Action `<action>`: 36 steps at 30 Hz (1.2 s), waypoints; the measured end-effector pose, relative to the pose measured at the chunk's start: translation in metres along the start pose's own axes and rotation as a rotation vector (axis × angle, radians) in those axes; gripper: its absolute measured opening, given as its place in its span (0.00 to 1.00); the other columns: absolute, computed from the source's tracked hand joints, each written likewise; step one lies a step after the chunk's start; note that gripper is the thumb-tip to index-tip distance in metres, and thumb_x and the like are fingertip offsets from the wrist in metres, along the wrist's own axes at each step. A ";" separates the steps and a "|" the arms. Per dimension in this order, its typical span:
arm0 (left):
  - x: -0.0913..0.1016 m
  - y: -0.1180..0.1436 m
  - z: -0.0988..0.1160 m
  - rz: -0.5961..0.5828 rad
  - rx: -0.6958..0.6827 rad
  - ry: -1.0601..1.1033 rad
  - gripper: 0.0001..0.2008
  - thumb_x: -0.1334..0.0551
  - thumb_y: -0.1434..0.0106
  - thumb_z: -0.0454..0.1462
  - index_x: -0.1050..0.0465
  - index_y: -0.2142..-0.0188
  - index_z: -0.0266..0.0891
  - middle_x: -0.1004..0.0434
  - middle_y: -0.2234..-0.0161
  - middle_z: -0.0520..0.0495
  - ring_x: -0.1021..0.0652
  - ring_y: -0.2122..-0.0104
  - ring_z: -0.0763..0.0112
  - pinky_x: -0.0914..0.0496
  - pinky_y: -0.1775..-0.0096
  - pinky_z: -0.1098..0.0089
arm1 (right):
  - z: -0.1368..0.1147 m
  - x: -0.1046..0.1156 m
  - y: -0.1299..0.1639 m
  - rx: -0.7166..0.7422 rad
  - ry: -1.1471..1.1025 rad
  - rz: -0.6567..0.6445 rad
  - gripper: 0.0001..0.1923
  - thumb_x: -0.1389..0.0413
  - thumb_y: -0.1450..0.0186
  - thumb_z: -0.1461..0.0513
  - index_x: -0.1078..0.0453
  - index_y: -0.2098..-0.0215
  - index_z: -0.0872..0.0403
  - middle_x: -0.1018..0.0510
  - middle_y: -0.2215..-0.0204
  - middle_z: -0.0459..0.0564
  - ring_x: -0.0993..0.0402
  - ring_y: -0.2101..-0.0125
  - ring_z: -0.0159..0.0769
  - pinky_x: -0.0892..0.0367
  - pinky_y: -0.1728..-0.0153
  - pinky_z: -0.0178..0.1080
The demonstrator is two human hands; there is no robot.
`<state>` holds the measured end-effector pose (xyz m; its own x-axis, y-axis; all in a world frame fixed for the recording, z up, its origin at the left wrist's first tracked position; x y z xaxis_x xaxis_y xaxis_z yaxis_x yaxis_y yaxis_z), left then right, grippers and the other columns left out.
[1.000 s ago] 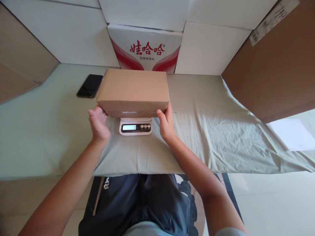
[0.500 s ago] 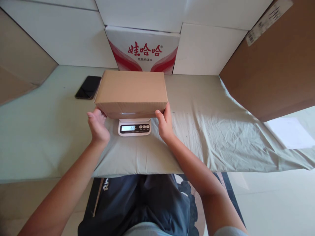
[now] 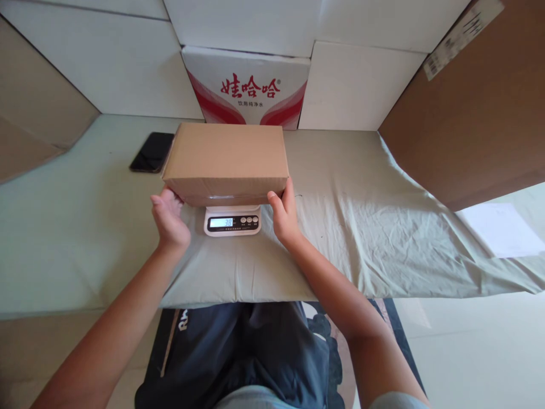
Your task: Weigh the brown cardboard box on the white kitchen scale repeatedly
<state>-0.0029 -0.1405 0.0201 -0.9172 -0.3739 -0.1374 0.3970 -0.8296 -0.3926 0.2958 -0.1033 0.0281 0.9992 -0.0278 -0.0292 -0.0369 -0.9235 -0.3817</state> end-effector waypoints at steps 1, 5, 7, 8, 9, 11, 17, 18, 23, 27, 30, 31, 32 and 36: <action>-0.001 0.001 0.004 0.002 0.020 -0.008 0.50 0.42 0.19 0.82 0.06 0.40 0.43 0.05 0.38 0.32 0.14 0.24 0.30 0.16 0.30 0.45 | 0.000 0.000 0.000 0.009 -0.003 0.001 0.42 0.33 0.27 0.27 0.18 0.29 0.41 0.08 0.32 0.59 0.15 0.27 0.67 0.18 0.21 0.70; -0.005 0.005 0.018 -0.006 0.057 -0.013 0.51 0.41 0.21 0.84 0.07 0.35 0.45 0.06 0.34 0.34 0.16 0.22 0.31 0.19 0.24 0.45 | 0.002 0.002 -0.002 0.067 -0.012 0.001 0.42 0.34 0.25 0.27 0.18 0.27 0.40 0.10 0.27 0.59 0.17 0.23 0.68 0.20 0.17 0.71; -0.006 0.005 0.019 -0.017 0.059 -0.020 0.54 0.42 0.21 0.85 0.08 0.34 0.43 0.06 0.32 0.33 0.18 0.19 0.29 0.21 0.22 0.44 | 0.003 0.002 -0.003 0.096 -0.020 -0.002 0.41 0.34 0.24 0.27 0.19 0.25 0.40 0.11 0.25 0.59 0.19 0.21 0.68 0.21 0.17 0.71; -0.006 0.005 0.018 -0.021 0.059 -0.020 0.54 0.43 0.21 0.85 0.08 0.33 0.43 0.07 0.31 0.33 0.19 0.18 0.29 0.22 0.21 0.44 | 0.004 0.002 -0.003 0.107 -0.026 -0.001 0.41 0.34 0.24 0.28 0.19 0.25 0.39 0.11 0.25 0.58 0.19 0.20 0.68 0.21 0.16 0.71; -0.006 0.004 0.016 -0.023 0.059 -0.015 0.55 0.43 0.21 0.85 0.09 0.33 0.42 0.07 0.30 0.33 0.20 0.17 0.28 0.22 0.20 0.43 | 0.004 0.002 -0.003 0.116 -0.034 0.004 0.40 0.35 0.24 0.28 0.19 0.25 0.39 0.11 0.24 0.58 0.19 0.20 0.68 0.21 0.16 0.71; -0.005 0.003 0.012 -0.016 0.060 0.014 0.55 0.42 0.22 0.85 0.09 0.32 0.44 0.08 0.27 0.34 0.23 0.14 0.29 0.25 0.17 0.43 | 0.006 0.003 -0.002 0.126 -0.059 0.016 0.38 0.34 0.23 0.29 0.18 0.25 0.37 0.12 0.23 0.56 0.20 0.19 0.68 0.24 0.14 0.70; 0.000 -0.011 -0.005 -0.009 0.076 0.103 0.62 0.44 0.27 0.89 0.15 0.20 0.49 0.21 0.13 0.40 0.33 0.08 0.30 0.33 0.10 0.38 | 0.006 0.006 0.000 0.003 -0.136 0.103 0.40 0.33 0.24 0.30 0.19 0.23 0.36 0.19 0.14 0.51 0.34 0.08 0.69 0.42 0.04 0.75; 0.002 -0.016 -0.007 -0.001 0.073 0.118 0.64 0.44 0.28 0.90 0.16 0.18 0.49 0.24 0.11 0.40 0.34 0.07 0.31 0.34 0.09 0.38 | 0.005 0.007 -0.001 -0.029 -0.161 0.134 0.42 0.34 0.25 0.28 0.20 0.22 0.36 0.21 0.13 0.51 0.36 0.07 0.68 0.44 0.03 0.76; 0.015 -0.038 -0.017 -0.098 0.091 0.144 0.60 0.45 0.28 0.91 0.18 0.17 0.61 0.31 0.07 0.55 0.46 0.03 0.41 0.36 0.07 0.42 | 0.001 0.012 -0.008 -0.168 -0.272 0.244 0.49 0.35 0.32 0.24 0.23 0.23 0.35 0.23 0.11 0.51 0.39 0.05 0.64 0.45 0.02 0.74; 0.024 -0.047 -0.019 -0.167 0.077 0.122 0.59 0.48 0.26 0.90 0.19 0.16 0.64 0.34 0.06 0.61 0.49 0.02 0.44 0.38 0.06 0.41 | -0.006 0.014 -0.011 -0.233 -0.252 0.242 0.51 0.41 0.30 0.21 0.26 0.21 0.37 0.26 0.09 0.52 0.40 0.04 0.60 0.48 0.01 0.70; 0.023 -0.049 -0.019 -0.184 0.074 0.171 0.57 0.41 0.30 0.91 0.16 0.19 0.68 0.31 0.08 0.62 0.50 0.02 0.45 0.39 0.05 0.41 | -0.011 0.011 -0.011 -0.247 -0.246 0.239 0.51 0.42 0.30 0.22 0.26 0.21 0.37 0.26 0.09 0.51 0.40 0.04 0.60 0.48 0.01 0.69; 0.021 -0.049 -0.020 -0.188 0.073 0.183 0.56 0.39 0.31 0.91 0.15 0.19 0.69 0.30 0.08 0.63 0.51 0.02 0.45 0.40 0.05 0.42 | -0.012 0.010 -0.010 -0.249 -0.254 0.246 0.51 0.41 0.31 0.22 0.25 0.22 0.38 0.26 0.10 0.52 0.41 0.04 0.60 0.47 0.01 0.68; 0.020 -0.050 -0.020 -0.193 0.070 0.192 0.56 0.38 0.32 0.91 0.15 0.20 0.70 0.30 0.09 0.63 0.51 0.02 0.46 0.41 0.05 0.43 | -0.013 0.009 -0.010 -0.249 -0.262 0.252 0.51 0.41 0.32 0.21 0.25 0.23 0.38 0.26 0.10 0.53 0.41 0.04 0.60 0.47 0.01 0.67; 0.014 -0.051 -0.020 -0.222 0.067 0.216 0.56 0.39 0.33 0.91 0.14 0.20 0.70 0.28 0.09 0.61 0.50 0.02 0.45 0.40 0.05 0.43 | -0.013 0.006 -0.010 -0.237 -0.262 0.237 0.50 0.41 0.31 0.22 0.22 0.24 0.39 0.26 0.10 0.52 0.43 0.03 0.61 0.48 0.01 0.67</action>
Point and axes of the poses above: each hand's wrist, its own y-axis away from the middle knuckle, its own x-axis out of the back of the hand, z = x × y, the point moved 4 cm from there along -y, towards the middle knuckle
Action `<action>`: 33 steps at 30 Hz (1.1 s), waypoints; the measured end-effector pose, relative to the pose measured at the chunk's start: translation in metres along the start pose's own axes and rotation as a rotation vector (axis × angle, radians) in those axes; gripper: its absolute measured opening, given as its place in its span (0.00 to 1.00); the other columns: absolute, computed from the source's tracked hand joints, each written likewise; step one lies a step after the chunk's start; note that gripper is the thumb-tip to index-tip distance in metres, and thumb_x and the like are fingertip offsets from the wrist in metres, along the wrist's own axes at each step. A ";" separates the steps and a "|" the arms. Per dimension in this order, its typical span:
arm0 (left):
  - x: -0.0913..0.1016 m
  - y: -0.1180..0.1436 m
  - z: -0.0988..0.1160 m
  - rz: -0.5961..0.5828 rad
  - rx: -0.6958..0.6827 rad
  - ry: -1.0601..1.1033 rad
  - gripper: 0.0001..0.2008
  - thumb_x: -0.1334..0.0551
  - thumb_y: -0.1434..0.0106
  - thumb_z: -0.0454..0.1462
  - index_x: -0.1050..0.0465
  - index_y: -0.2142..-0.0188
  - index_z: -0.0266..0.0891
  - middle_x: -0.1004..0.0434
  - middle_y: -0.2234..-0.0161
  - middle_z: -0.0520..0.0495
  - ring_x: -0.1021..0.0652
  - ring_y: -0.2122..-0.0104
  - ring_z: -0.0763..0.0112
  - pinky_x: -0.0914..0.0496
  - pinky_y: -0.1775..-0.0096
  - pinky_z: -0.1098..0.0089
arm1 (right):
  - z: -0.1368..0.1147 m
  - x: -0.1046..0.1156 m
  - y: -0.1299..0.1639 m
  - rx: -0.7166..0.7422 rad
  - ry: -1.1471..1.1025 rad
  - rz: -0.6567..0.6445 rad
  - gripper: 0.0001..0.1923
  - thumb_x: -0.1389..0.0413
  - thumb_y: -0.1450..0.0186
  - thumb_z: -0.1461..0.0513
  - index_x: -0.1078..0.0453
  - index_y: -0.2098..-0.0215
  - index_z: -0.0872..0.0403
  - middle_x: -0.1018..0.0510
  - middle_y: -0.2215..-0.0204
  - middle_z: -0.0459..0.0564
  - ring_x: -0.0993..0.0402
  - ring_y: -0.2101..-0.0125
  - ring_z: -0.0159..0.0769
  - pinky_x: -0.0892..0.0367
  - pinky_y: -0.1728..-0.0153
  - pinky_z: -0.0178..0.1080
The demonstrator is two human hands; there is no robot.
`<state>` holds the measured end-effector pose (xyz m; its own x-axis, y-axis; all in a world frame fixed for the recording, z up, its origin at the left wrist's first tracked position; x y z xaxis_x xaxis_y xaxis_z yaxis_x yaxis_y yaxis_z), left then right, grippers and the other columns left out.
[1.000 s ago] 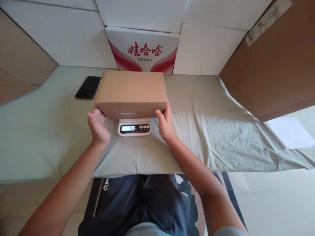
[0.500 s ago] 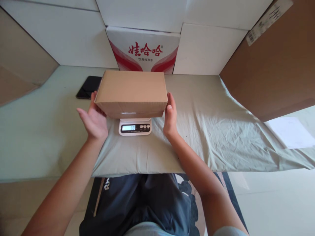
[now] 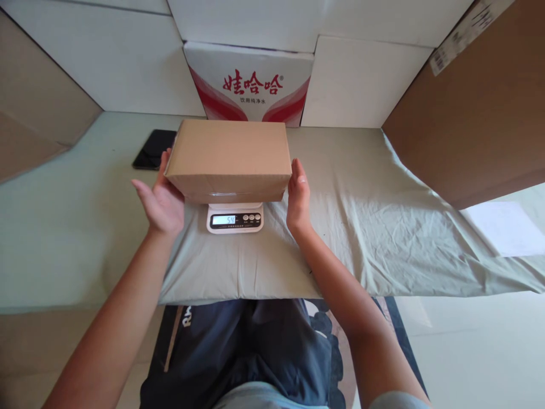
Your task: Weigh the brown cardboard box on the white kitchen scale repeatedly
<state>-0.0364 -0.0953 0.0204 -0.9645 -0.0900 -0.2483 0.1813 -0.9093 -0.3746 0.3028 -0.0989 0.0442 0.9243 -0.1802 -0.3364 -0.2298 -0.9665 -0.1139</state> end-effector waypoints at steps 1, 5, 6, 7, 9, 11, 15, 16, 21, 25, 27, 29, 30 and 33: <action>-0.001 0.000 0.001 -0.003 0.011 0.001 0.57 0.39 0.33 0.91 0.14 0.20 0.69 0.28 0.09 0.60 0.49 0.02 0.44 0.38 0.06 0.42 | 0.000 0.000 0.000 0.003 0.004 -0.007 0.50 0.41 0.30 0.22 0.22 0.24 0.38 0.25 0.10 0.51 0.43 0.03 0.61 0.48 0.01 0.68; -0.006 0.002 0.007 0.027 0.064 -0.017 0.62 0.42 0.36 0.93 0.14 0.19 0.67 0.28 0.09 0.56 0.47 0.02 0.42 0.37 0.07 0.42 | 0.001 0.002 -0.001 0.001 -0.005 -0.015 0.52 0.40 0.30 0.22 0.22 0.21 0.39 0.26 0.09 0.51 0.43 0.03 0.63 0.48 0.01 0.68; -0.007 0.003 0.009 0.039 0.073 -0.019 0.63 0.43 0.36 0.93 0.15 0.19 0.66 0.28 0.09 0.56 0.47 0.03 0.41 0.38 0.06 0.43 | 0.000 0.001 0.000 0.001 -0.003 -0.021 0.54 0.39 0.31 0.21 0.22 0.20 0.39 0.27 0.08 0.52 0.44 0.03 0.63 0.47 0.01 0.68; -0.008 0.004 0.010 0.048 0.080 -0.022 0.64 0.44 0.36 0.94 0.15 0.18 0.66 0.28 0.09 0.56 0.46 0.03 0.41 0.38 0.06 0.43 | 0.000 0.000 0.000 0.005 0.000 -0.030 0.55 0.39 0.31 0.20 0.22 0.19 0.40 0.28 0.08 0.53 0.45 0.02 0.64 0.47 0.01 0.68; -0.010 0.005 0.012 0.059 0.088 -0.029 0.65 0.45 0.36 0.94 0.15 0.18 0.65 0.27 0.09 0.55 0.44 0.03 0.41 0.36 0.07 0.44 | -0.002 -0.003 0.002 0.017 0.006 -0.052 0.56 0.38 0.31 0.20 0.21 0.19 0.41 0.29 0.07 0.53 0.46 0.02 0.64 0.46 0.01 0.68; -0.011 0.005 0.012 0.062 0.084 -0.033 0.65 0.43 0.37 0.94 0.15 0.18 0.64 0.26 0.10 0.53 0.43 0.04 0.40 0.34 0.08 0.43 | -0.004 -0.006 0.003 0.028 0.002 -0.064 0.54 0.37 0.31 0.20 0.20 0.20 0.40 0.28 0.07 0.51 0.45 0.03 0.64 0.45 0.01 0.70; -0.009 0.004 0.009 0.061 0.057 -0.028 0.60 0.39 0.35 0.92 0.13 0.20 0.64 0.24 0.11 0.51 0.42 0.04 0.39 0.31 0.09 0.42 | -0.004 -0.007 0.004 0.045 0.006 -0.065 0.51 0.35 0.32 0.21 0.18 0.25 0.39 0.24 0.09 0.50 0.40 0.04 0.64 0.42 0.02 0.71; -0.008 0.004 0.009 0.059 0.054 -0.032 0.59 0.40 0.34 0.91 0.13 0.21 0.64 0.24 0.11 0.51 0.41 0.04 0.38 0.31 0.09 0.41 | -0.003 -0.007 0.004 0.052 0.013 -0.067 0.50 0.35 0.32 0.21 0.18 0.26 0.40 0.23 0.10 0.51 0.39 0.04 0.64 0.40 0.03 0.71; -0.005 0.003 0.007 0.056 0.055 -0.054 0.60 0.41 0.33 0.92 0.13 0.21 0.63 0.24 0.11 0.49 0.41 0.04 0.36 0.31 0.10 0.39 | 0.005 -0.005 0.001 0.079 0.036 -0.051 0.49 0.35 0.32 0.21 0.17 0.27 0.39 0.18 0.14 0.52 0.34 0.07 0.65 0.33 0.06 0.69; -0.004 0.003 0.004 0.069 0.049 -0.037 0.59 0.39 0.33 0.91 0.11 0.23 0.63 0.22 0.12 0.48 0.40 0.05 0.35 0.29 0.11 0.38 | 0.009 -0.004 0.000 0.096 0.046 -0.047 0.47 0.36 0.30 0.21 0.16 0.28 0.39 0.16 0.16 0.52 0.32 0.08 0.66 0.34 0.06 0.68; -0.005 0.003 0.003 0.087 0.040 -0.017 0.57 0.37 0.33 0.90 0.09 0.25 0.60 0.19 0.14 0.47 0.38 0.05 0.34 0.28 0.12 0.38 | 0.010 -0.003 0.000 0.104 0.046 -0.051 0.46 0.37 0.29 0.22 0.16 0.28 0.39 0.16 0.16 0.52 0.32 0.08 0.65 0.36 0.05 0.68; -0.005 0.003 0.003 0.115 0.024 0.007 0.58 0.36 0.33 0.90 0.08 0.27 0.56 0.15 0.17 0.43 0.35 0.07 0.29 0.28 0.13 0.35 | 0.009 -0.003 0.000 0.116 0.039 -0.060 0.46 0.38 0.28 0.22 0.16 0.27 0.39 0.16 0.17 0.52 0.33 0.08 0.65 0.36 0.05 0.69; -0.006 0.003 0.003 0.121 0.020 0.012 0.58 0.36 0.33 0.90 0.08 0.27 0.54 0.14 0.18 0.41 0.34 0.07 0.28 0.28 0.13 0.34 | 0.009 -0.003 0.000 0.121 0.039 -0.066 0.46 0.38 0.28 0.22 0.16 0.27 0.39 0.17 0.17 0.53 0.33 0.08 0.65 0.36 0.06 0.69; -0.008 0.003 0.005 0.099 0.034 -0.011 0.58 0.37 0.34 0.90 0.07 0.27 0.56 0.14 0.18 0.42 0.34 0.07 0.29 0.28 0.13 0.35 | 0.011 -0.002 0.000 0.122 0.054 -0.068 0.49 0.38 0.29 0.21 0.16 0.27 0.40 0.17 0.17 0.55 0.32 0.09 0.66 0.34 0.06 0.68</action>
Point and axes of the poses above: each hand's wrist, its own y-axis away from the middle knuckle, its own x-axis out of the back of the hand, z = x × y, the point moved 4 cm from there along -y, towards the middle knuckle
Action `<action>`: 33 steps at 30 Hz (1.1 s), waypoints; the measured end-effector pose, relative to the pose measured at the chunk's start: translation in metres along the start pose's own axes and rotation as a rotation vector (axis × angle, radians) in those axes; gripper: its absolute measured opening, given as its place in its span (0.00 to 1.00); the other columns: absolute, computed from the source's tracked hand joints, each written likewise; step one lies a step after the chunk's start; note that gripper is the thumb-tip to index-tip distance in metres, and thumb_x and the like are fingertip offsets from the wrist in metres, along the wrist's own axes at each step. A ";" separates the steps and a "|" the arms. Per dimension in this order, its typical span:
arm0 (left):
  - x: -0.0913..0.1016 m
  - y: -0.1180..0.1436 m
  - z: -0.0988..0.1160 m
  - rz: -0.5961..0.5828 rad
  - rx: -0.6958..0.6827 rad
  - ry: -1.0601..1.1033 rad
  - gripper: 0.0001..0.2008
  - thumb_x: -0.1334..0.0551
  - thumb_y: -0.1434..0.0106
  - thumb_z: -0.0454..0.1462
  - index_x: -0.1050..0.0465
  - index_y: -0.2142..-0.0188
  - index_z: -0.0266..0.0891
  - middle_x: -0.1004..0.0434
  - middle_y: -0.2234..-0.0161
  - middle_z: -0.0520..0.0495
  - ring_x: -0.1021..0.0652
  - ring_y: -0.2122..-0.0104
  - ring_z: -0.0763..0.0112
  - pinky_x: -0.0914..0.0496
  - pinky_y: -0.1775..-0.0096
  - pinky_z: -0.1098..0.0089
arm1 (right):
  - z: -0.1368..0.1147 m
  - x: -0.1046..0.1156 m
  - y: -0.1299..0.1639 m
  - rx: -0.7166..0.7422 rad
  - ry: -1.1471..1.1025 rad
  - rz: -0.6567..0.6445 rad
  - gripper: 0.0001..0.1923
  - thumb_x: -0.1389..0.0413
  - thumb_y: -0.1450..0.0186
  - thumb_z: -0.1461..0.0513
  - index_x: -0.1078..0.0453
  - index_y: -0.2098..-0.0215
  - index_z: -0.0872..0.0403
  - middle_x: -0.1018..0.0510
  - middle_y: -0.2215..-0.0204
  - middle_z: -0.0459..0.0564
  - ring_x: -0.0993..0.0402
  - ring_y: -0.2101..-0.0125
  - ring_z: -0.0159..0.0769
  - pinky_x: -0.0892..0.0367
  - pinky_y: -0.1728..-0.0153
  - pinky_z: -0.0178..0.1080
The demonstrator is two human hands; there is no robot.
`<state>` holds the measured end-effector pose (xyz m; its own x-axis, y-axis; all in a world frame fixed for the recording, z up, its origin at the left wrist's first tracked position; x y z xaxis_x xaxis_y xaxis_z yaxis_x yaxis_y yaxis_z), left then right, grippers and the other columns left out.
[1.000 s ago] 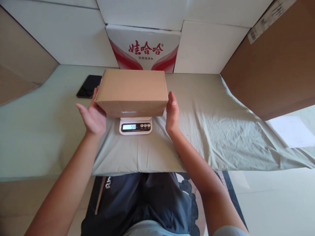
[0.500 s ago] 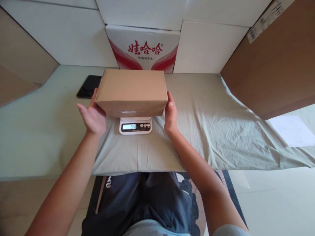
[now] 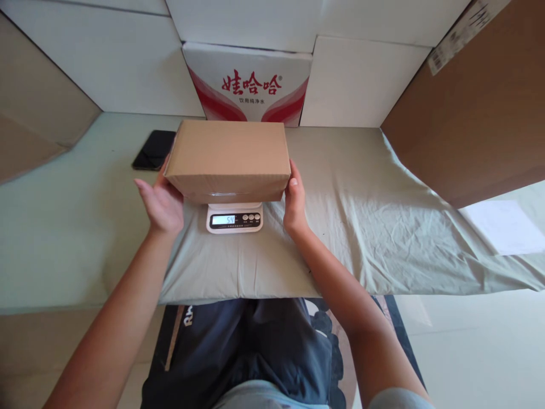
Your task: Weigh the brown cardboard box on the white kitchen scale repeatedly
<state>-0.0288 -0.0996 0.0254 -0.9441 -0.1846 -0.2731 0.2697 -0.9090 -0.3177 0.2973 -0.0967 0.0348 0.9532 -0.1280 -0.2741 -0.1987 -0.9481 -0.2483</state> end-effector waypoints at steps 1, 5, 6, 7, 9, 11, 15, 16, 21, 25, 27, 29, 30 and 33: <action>-0.001 0.001 0.001 -0.014 0.007 -0.014 0.58 0.38 0.33 0.90 0.08 0.27 0.58 0.15 0.17 0.43 0.35 0.06 0.30 0.27 0.12 0.36 | 0.001 0.000 0.000 -0.004 0.003 0.006 0.48 0.38 0.29 0.21 0.16 0.27 0.40 0.16 0.17 0.55 0.32 0.09 0.66 0.34 0.06 0.67; -0.003 0.002 0.003 -0.032 0.013 -0.042 0.59 0.41 0.32 0.90 0.10 0.23 0.60 0.17 0.16 0.43 0.34 0.07 0.30 0.28 0.12 0.36 | 0.002 0.000 0.001 0.000 -0.003 0.006 0.45 0.37 0.28 0.22 0.14 0.29 0.38 0.12 0.21 0.53 0.28 0.11 0.65 0.34 0.06 0.66; -0.003 0.003 0.003 -0.029 0.014 -0.042 0.59 0.40 0.32 0.90 0.10 0.23 0.59 0.17 0.16 0.43 0.33 0.07 0.31 0.28 0.12 0.36 | 0.002 -0.001 0.001 0.010 -0.004 -0.006 0.45 0.37 0.27 0.22 0.13 0.29 0.38 0.11 0.22 0.54 0.27 0.11 0.65 0.34 0.07 0.65; -0.003 0.002 0.003 -0.022 0.015 -0.038 0.58 0.40 0.32 0.90 0.10 0.23 0.60 0.16 0.16 0.43 0.32 0.08 0.31 0.27 0.13 0.37 | 0.002 -0.001 0.002 0.021 -0.002 -0.017 0.44 0.38 0.26 0.23 0.13 0.29 0.39 0.11 0.22 0.54 0.27 0.12 0.64 0.33 0.07 0.65; -0.002 0.002 0.002 -0.011 0.017 -0.023 0.57 0.38 0.32 0.89 0.09 0.24 0.60 0.16 0.17 0.43 0.31 0.08 0.31 0.27 0.13 0.38 | 0.002 -0.001 0.002 0.037 0.009 -0.034 0.43 0.40 0.24 0.24 0.12 0.28 0.39 0.11 0.22 0.55 0.27 0.11 0.64 0.32 0.08 0.64; -0.002 0.002 0.001 -0.007 0.018 -0.014 0.56 0.37 0.33 0.89 0.08 0.25 0.61 0.16 0.17 0.43 0.30 0.09 0.31 0.27 0.13 0.38 | 0.003 -0.001 0.002 0.045 0.020 -0.037 0.43 0.41 0.23 0.24 0.12 0.27 0.39 0.11 0.22 0.55 0.27 0.11 0.63 0.32 0.08 0.64; -0.001 0.002 0.001 -0.003 0.026 -0.019 0.55 0.36 0.33 0.89 0.08 0.26 0.62 0.16 0.17 0.46 0.31 0.08 0.31 0.28 0.12 0.38 | 0.000 -0.001 0.003 0.062 0.011 -0.063 0.41 0.39 0.22 0.25 0.12 0.27 0.37 0.11 0.22 0.52 0.25 0.12 0.62 0.32 0.07 0.64; 0.000 0.001 0.001 -0.002 0.025 -0.021 0.55 0.36 0.33 0.88 0.08 0.26 0.62 0.16 0.16 0.46 0.32 0.08 0.32 0.29 0.12 0.39 | -0.001 -0.002 0.004 0.067 0.005 -0.075 0.40 0.39 0.22 0.26 0.12 0.27 0.37 0.11 0.21 0.52 0.26 0.11 0.62 0.32 0.07 0.63; 0.003 0.000 -0.001 -0.011 -0.014 -0.022 0.52 0.36 0.30 0.87 0.08 0.27 0.61 0.16 0.17 0.45 0.38 0.05 0.34 0.32 0.10 0.38 | -0.007 -0.005 0.006 0.068 0.015 -0.097 0.40 0.40 0.21 0.25 0.12 0.28 0.38 0.11 0.20 0.53 0.27 0.11 0.61 0.32 0.07 0.61; 0.003 0.000 -0.002 -0.018 -0.027 -0.016 0.50 0.35 0.29 0.86 0.08 0.27 0.61 0.16 0.17 0.45 0.38 0.05 0.34 0.31 0.10 0.38 | -0.007 -0.005 0.006 0.062 0.017 -0.094 0.40 0.38 0.22 0.26 0.12 0.27 0.37 0.09 0.23 0.53 0.26 0.11 0.61 0.32 0.07 0.62; 0.002 0.000 -0.001 0.002 -0.029 -0.011 0.53 0.35 0.30 0.87 0.07 0.28 0.58 0.15 0.17 0.42 0.34 0.07 0.32 0.30 0.11 0.37 | -0.007 -0.006 0.005 0.056 0.032 -0.088 0.43 0.39 0.23 0.24 0.13 0.26 0.38 0.10 0.23 0.53 0.26 0.11 0.62 0.31 0.08 0.63; 0.002 0.000 0.000 0.019 -0.029 -0.008 0.55 0.36 0.31 0.88 0.07 0.28 0.55 0.15 0.18 0.40 0.30 0.09 0.29 0.30 0.12 0.35 | -0.007 -0.006 0.005 0.048 0.052 -0.087 0.46 0.40 0.24 0.22 0.13 0.26 0.38 0.10 0.23 0.55 0.27 0.11 0.62 0.30 0.08 0.63; 0.002 0.000 0.000 0.022 -0.026 -0.010 0.55 0.35 0.32 0.88 0.07 0.28 0.55 0.15 0.18 0.40 0.28 0.10 0.29 0.30 0.11 0.35 | -0.007 -0.006 0.005 0.045 0.058 -0.090 0.46 0.41 0.24 0.21 0.13 0.26 0.39 0.10 0.23 0.55 0.27 0.10 0.62 0.30 0.08 0.63; 0.004 0.000 0.000 0.013 -0.010 -0.029 0.52 0.33 0.33 0.88 0.06 0.30 0.61 0.15 0.18 0.46 0.31 0.08 0.32 0.32 0.09 0.38 | -0.010 -0.008 0.006 0.044 0.065 -0.104 0.44 0.41 0.24 0.22 0.12 0.27 0.37 0.08 0.26 0.54 0.26 0.12 0.61 0.30 0.08 0.62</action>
Point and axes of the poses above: each hand's wrist, its own y-axis away from the middle knuckle, its own x-axis out of the back of the hand, z = x × y, the point moved 4 cm from there along -y, towards the middle knuckle
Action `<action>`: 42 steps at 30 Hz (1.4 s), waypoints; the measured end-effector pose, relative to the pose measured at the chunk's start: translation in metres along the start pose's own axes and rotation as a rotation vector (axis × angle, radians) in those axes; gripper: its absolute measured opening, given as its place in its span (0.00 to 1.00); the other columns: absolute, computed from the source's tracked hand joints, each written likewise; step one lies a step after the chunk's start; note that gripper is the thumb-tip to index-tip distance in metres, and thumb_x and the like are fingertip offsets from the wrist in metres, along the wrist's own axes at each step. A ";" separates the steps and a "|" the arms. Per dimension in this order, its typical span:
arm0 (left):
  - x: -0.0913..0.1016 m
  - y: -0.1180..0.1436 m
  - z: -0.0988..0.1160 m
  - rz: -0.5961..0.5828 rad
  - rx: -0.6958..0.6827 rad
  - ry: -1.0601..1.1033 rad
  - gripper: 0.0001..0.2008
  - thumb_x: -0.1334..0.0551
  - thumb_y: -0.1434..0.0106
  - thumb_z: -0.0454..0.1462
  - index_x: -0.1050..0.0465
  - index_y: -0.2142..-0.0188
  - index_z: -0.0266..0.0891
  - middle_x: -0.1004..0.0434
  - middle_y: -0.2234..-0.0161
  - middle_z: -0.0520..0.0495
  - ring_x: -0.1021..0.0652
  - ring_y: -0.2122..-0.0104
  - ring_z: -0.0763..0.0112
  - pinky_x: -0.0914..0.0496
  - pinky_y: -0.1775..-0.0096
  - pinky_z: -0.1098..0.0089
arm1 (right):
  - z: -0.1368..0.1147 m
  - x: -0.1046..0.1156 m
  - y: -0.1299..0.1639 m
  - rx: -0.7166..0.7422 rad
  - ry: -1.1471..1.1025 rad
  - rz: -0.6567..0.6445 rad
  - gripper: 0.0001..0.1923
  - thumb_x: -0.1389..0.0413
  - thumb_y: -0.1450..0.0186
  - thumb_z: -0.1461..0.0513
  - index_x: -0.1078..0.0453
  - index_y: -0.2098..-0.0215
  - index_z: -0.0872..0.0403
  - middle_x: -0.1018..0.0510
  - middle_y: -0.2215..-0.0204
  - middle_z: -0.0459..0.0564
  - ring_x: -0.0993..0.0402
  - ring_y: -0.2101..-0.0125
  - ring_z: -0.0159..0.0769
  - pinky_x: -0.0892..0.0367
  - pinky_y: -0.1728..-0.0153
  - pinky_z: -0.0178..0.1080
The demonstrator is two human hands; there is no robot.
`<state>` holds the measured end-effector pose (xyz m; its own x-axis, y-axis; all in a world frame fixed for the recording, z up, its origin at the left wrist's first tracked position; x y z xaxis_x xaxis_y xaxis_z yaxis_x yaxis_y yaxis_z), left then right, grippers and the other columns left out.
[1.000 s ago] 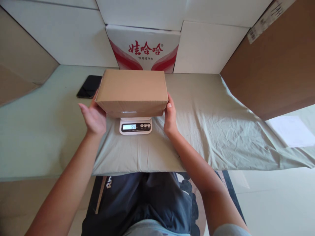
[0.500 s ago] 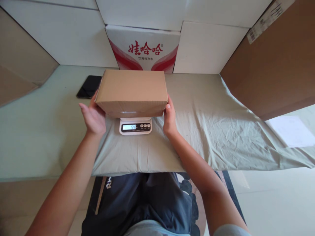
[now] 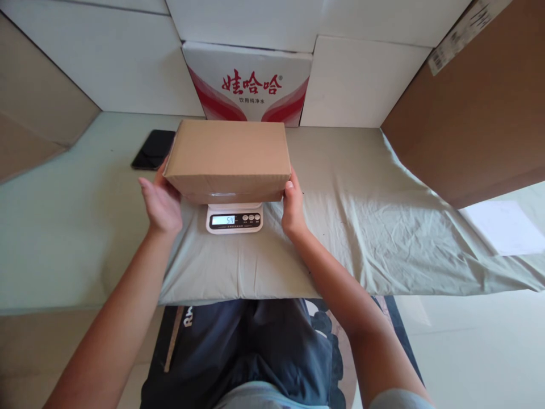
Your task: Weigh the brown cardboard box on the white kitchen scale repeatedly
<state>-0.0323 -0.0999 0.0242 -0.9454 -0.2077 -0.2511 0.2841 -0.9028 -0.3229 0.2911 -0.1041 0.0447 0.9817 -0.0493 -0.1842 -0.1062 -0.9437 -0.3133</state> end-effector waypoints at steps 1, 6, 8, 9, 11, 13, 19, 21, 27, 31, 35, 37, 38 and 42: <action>0.001 0.000 0.000 -0.001 0.003 -0.004 0.51 0.33 0.33 0.88 0.06 0.30 0.62 0.15 0.17 0.47 0.33 0.07 0.33 0.33 0.09 0.38 | -0.001 0.000 0.000 0.001 0.002 -0.004 0.44 0.41 0.23 0.22 0.12 0.27 0.37 0.07 0.26 0.53 0.25 0.12 0.61 0.29 0.08 0.62; 0.000 0.000 -0.001 -0.010 -0.011 -0.042 0.55 0.38 0.31 0.89 0.08 0.26 0.60 0.17 0.16 0.43 0.39 0.05 0.34 0.38 0.07 0.37 | -0.001 0.000 0.002 -0.007 -0.010 -0.004 0.42 0.39 0.24 0.23 0.12 0.28 0.37 0.07 0.26 0.52 0.27 0.11 0.62 0.35 0.06 0.63; -0.004 0.001 0.001 -0.023 -0.009 -0.052 0.56 0.39 0.31 0.89 0.09 0.25 0.59 0.16 0.17 0.42 0.38 0.05 0.35 0.38 0.07 0.38 | 0.000 0.000 0.003 -0.017 -0.006 -0.005 0.43 0.39 0.25 0.22 0.12 0.28 0.37 0.07 0.26 0.53 0.28 0.10 0.62 0.35 0.06 0.63; -0.007 0.002 0.002 -0.031 -0.004 -0.050 0.56 0.39 0.31 0.89 0.08 0.26 0.59 0.15 0.17 0.41 0.37 0.05 0.36 0.37 0.07 0.39 | 0.000 0.000 0.002 -0.022 -0.002 -0.006 0.44 0.39 0.25 0.22 0.12 0.28 0.37 0.07 0.26 0.52 0.27 0.10 0.62 0.34 0.06 0.64; -0.014 0.004 0.004 -0.042 0.010 -0.035 0.57 0.38 0.32 0.89 0.07 0.28 0.56 0.13 0.19 0.40 0.35 0.06 0.36 0.36 0.07 0.42 | 0.000 0.000 0.002 -0.028 -0.001 -0.009 0.44 0.39 0.25 0.22 0.13 0.27 0.37 0.07 0.26 0.52 0.27 0.10 0.62 0.34 0.05 0.63; -0.018 0.006 0.005 -0.031 0.012 -0.017 0.58 0.36 0.34 0.90 0.06 0.30 0.53 0.11 0.21 0.39 0.34 0.07 0.34 0.37 0.07 0.42 | 0.001 -0.001 0.002 -0.030 -0.006 -0.013 0.45 0.39 0.25 0.21 0.13 0.27 0.36 0.07 0.25 0.51 0.27 0.10 0.61 0.35 0.05 0.62; -0.025 0.013 0.008 0.007 0.024 -0.019 0.57 0.34 0.34 0.89 0.06 0.33 0.49 0.09 0.24 0.35 0.34 0.07 0.34 0.33 0.08 0.44 | 0.012 0.003 0.001 0.013 0.000 -0.020 0.43 0.40 0.23 0.23 0.14 0.26 0.35 0.08 0.24 0.49 0.30 0.09 0.61 0.39 0.03 0.64; -0.027 0.015 0.009 0.017 0.027 -0.014 0.56 0.34 0.33 0.88 0.05 0.34 0.49 0.08 0.26 0.35 0.33 0.07 0.34 0.32 0.09 0.45 | 0.016 0.005 0.001 0.033 0.009 -0.028 0.42 0.41 0.22 0.23 0.14 0.25 0.34 0.09 0.23 0.48 0.30 0.08 0.62 0.41 0.03 0.64; -0.026 0.010 0.013 -0.004 0.006 0.000 0.55 0.35 0.32 0.88 0.05 0.33 0.52 0.08 0.25 0.38 0.34 0.06 0.38 0.32 0.09 0.47 | 0.013 -0.001 0.003 0.073 0.009 -0.046 0.40 0.42 0.20 0.25 0.16 0.23 0.34 0.10 0.24 0.50 0.27 0.11 0.65 0.43 0.02 0.66; -0.025 -0.007 0.027 -0.066 -0.032 0.016 0.52 0.34 0.31 0.87 0.06 0.31 0.57 0.10 0.22 0.42 0.37 0.05 0.43 0.31 0.09 0.48 | -0.005 -0.011 -0.005 0.090 -0.019 -0.055 0.42 0.41 0.21 0.25 0.17 0.22 0.34 0.10 0.24 0.52 0.30 0.09 0.65 0.39 0.04 0.66; -0.032 -0.040 0.040 -0.102 -0.083 0.016 0.49 0.35 0.31 0.87 0.04 0.37 0.57 0.09 0.24 0.45 0.41 0.04 0.46 0.34 0.08 0.54 | -0.019 -0.017 -0.038 0.111 -0.009 -0.011 0.47 0.40 0.26 0.20 0.15 0.25 0.36 0.10 0.26 0.51 0.39 0.05 0.65 0.39 0.03 0.67; -0.039 -0.063 0.037 -0.102 -0.087 0.002 0.49 0.37 0.29 0.88 0.04 0.40 0.55 0.08 0.25 0.45 0.42 0.04 0.46 0.36 0.08 0.55 | -0.016 -0.020 -0.063 0.123 -0.005 0.003 0.49 0.42 0.28 0.18 0.15 0.28 0.36 0.11 0.25 0.50 0.42 0.04 0.66 0.42 0.02 0.68; -0.043 -0.074 0.032 -0.102 -0.080 -0.002 0.48 0.38 0.27 0.86 0.05 0.41 0.54 0.08 0.26 0.45 0.42 0.04 0.47 0.37 0.07 0.54 | -0.011 -0.022 -0.076 0.131 -0.012 0.006 0.49 0.42 0.29 0.17 0.14 0.29 0.36 0.11 0.25 0.50 0.43 0.04 0.65 0.43 0.02 0.69; -0.056 -0.110 0.001 -0.009 0.005 0.048 0.44 0.45 0.13 0.75 0.09 0.35 0.44 0.15 0.19 0.37 0.36 0.06 0.49 0.39 0.07 0.53 | 0.025 -0.030 -0.122 0.154 -0.041 0.020 0.47 0.42 0.29 0.18 0.14 0.31 0.35 0.12 0.25 0.49 0.42 0.04 0.61 0.44 0.02 0.69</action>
<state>-0.0108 0.0110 0.0749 -0.9391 -0.1814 -0.2920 0.2748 -0.9064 -0.3207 0.2711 0.0209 0.0650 0.9721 -0.0506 -0.2289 -0.1513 -0.8814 -0.4476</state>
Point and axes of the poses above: each hand's wrist, its own y-axis away from the middle knuckle, its own x-axis out of the back of the hand, z = x × y, the point moved 4 cm from there along -y, towards the middle knuckle
